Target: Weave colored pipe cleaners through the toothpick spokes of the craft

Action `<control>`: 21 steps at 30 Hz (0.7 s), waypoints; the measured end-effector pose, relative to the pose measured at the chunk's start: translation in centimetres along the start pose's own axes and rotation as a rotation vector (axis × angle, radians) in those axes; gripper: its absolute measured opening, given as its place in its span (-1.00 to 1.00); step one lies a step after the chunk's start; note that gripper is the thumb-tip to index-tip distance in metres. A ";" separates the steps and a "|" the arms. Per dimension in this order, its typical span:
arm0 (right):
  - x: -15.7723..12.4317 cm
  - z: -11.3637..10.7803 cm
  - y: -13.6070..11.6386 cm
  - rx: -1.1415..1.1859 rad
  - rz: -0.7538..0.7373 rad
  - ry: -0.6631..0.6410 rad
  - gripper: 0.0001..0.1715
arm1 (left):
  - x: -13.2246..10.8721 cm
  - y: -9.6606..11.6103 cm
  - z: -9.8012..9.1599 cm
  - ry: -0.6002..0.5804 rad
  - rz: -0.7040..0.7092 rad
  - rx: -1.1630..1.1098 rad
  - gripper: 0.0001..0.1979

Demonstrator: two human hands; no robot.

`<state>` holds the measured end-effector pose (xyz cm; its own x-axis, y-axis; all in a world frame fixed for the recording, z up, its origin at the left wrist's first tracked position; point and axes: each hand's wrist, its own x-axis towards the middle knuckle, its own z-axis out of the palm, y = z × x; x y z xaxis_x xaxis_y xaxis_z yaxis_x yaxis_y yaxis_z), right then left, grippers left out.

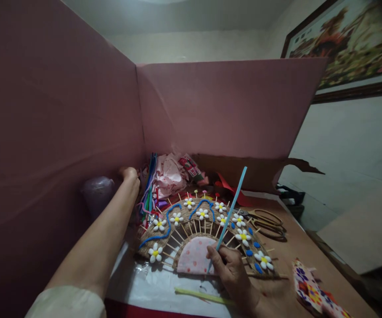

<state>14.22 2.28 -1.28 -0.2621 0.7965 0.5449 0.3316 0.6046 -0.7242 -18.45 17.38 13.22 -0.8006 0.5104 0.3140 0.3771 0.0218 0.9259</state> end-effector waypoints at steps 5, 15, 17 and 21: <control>0.0 -0.1 -0.1 -0.005 0.002 -0.011 -0.55 | 0.7 3.8 -1.0 0.030 0.009 -0.158 -0.73; -0.1 -0.2 -0.2 0.002 0.000 -0.011 -0.55 | -5.9 2.6 0.3 -0.461 0.366 -0.129 -0.82; -0.1 -0.2 -0.2 0.004 -0.007 -0.010 -0.55 | -7.0 0.4 0.9 -0.501 0.351 -0.020 -0.81; -0.1 -0.2 -0.2 0.012 -0.021 -0.004 -0.56 | -6.5 -2.3 0.8 -0.363 0.288 0.172 -0.73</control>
<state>14.36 2.07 -1.14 -0.2726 0.7833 0.5586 0.3150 0.6213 -0.7175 -13.74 14.73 8.85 -0.4498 0.7827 0.4302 0.6554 -0.0380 0.7543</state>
